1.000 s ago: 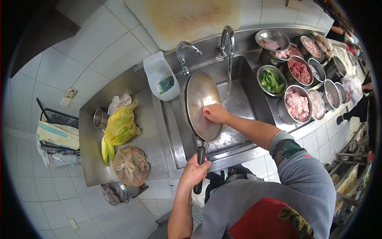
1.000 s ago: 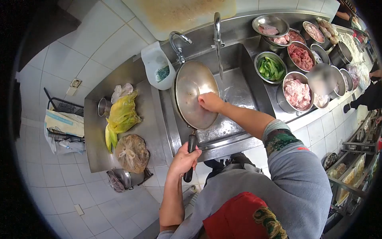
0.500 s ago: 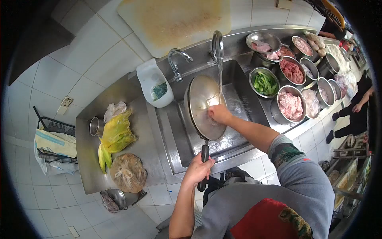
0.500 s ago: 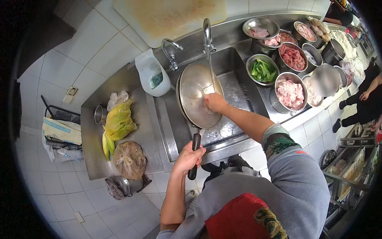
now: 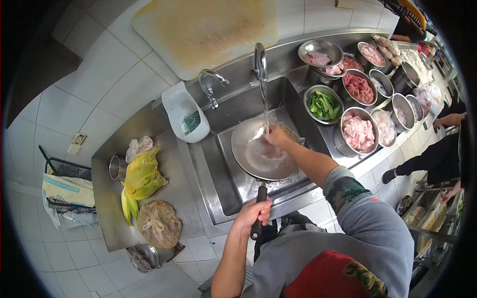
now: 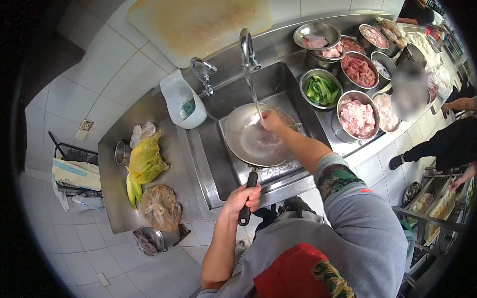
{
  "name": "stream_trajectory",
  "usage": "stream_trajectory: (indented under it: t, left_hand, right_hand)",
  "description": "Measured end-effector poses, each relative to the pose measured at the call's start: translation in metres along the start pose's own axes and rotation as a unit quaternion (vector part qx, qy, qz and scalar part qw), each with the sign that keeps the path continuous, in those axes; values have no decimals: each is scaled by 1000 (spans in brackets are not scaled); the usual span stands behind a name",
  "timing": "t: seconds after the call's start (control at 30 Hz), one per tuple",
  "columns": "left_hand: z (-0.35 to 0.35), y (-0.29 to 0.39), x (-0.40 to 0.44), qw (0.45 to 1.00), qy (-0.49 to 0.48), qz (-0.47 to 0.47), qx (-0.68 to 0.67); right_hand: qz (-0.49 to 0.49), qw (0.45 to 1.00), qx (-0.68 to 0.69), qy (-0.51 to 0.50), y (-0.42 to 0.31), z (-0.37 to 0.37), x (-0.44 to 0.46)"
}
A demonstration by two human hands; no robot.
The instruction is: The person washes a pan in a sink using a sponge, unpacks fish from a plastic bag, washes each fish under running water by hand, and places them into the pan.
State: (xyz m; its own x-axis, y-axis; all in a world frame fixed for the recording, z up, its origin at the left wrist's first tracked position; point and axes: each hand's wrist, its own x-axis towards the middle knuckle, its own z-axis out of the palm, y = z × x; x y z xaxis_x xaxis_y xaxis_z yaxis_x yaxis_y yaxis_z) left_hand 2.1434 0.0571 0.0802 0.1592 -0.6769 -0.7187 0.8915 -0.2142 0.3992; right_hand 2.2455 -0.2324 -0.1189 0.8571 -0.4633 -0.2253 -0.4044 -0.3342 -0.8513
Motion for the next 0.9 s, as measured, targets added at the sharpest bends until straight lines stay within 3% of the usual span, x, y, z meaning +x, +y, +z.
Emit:
stream_trajectory:
  t: [0.03, 0.2, 0.3, 0.4, 0.43, 0.47, 0.53, 0.67, 0.73, 0.87, 0.9]
  left_hand:
    - [1, -1, 1, 1000, -13, -9, -10]
    - [-5, 0, 11, 1000, -10, -19, -11]
    - [-16, 3, 5, 991, 64, 36, 114]
    - [-28, 8, -14, 923, 190, 83, 324]
    - [-31, 12, -24, 888, 236, 75, 387]
    - [-38, 11, -30, 832, 276, 126, 464]
    - [-52, 4, -44, 690, 345, 218, 598]
    - [-51, 13, -90, 634, 410, 147, 639]
    - [-68, 4, -113, 600, 411, 162, 667]
    - [-110, -25, -156, 591, 427, 215, 650]
    - [-119, -30, -166, 602, 433, 234, 629]
  right_hand:
    - [16, 986, 167, -11, -20, 5, -8]
    - [78, 842, 362, -393, -38, 43, -27]
    - [94, 826, 135, -539, -43, 24, -52]
    - [-59, 877, -153, -452, 24, 26, -21]
    - [-64, 912, -160, -373, 20, 13, -20]
    - [-69, 940, -166, -291, 15, -1, -14]
    - [9, 938, -155, -309, 19, -14, 19]
    - [27, 965, 160, -207, 19, -30, 27]
    - [159, 965, 184, -96, -44, -35, -2]
    - [221, 885, 410, -25, -40, -22, 21]
    - [224, 891, 394, 5, -51, -19, 18]
